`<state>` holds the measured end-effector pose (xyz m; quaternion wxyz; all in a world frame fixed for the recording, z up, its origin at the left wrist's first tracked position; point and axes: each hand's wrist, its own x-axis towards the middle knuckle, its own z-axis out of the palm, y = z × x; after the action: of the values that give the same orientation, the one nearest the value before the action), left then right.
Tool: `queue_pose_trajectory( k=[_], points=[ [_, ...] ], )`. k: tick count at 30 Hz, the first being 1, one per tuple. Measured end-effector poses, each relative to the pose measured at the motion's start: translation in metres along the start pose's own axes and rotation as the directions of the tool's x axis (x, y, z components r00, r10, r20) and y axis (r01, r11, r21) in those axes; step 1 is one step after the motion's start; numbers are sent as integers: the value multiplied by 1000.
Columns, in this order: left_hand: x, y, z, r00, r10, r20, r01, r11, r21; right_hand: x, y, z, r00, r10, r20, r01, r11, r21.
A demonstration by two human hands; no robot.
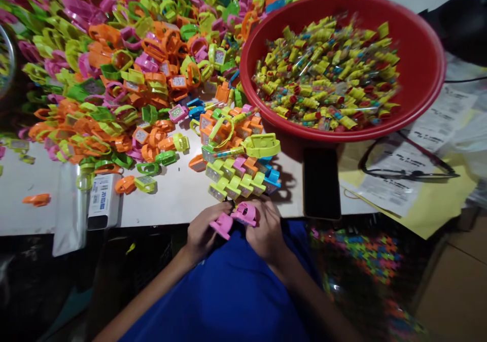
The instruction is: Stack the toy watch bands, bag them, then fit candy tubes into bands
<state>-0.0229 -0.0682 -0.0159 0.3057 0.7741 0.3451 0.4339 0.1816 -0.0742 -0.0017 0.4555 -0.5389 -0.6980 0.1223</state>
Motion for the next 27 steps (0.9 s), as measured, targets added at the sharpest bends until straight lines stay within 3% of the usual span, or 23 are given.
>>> queue_pose_trajectory(
  k=[2, 7, 13, 22, 27],
  points=[
    [1, -2, -3, 998, 55, 16, -55, 998, -5, -1, 2, 0, 1000, -9, 2, 9, 1000, 5],
    [-1, -4, -4, 999, -18, -40, 17, 1000, -13, -4, 6, 1, 1000, 9, -10, -9, 1000, 10],
    [3, -2, -6, 999, -7, -36, 9, 998, 66, -3, 4, 0, 1000, 21, 2, -21, 1000, -9],
    [19, -6, -7, 994, 103, -28, -95, 971, 218, -1, 5, 1, 998, -42, 43, 45, 997, -61],
    [20, -6, -2, 997, 59, -59, -42, 966, 256, 1, 3, 2, 998, -6, 60, 12, 995, -102]
  ],
)
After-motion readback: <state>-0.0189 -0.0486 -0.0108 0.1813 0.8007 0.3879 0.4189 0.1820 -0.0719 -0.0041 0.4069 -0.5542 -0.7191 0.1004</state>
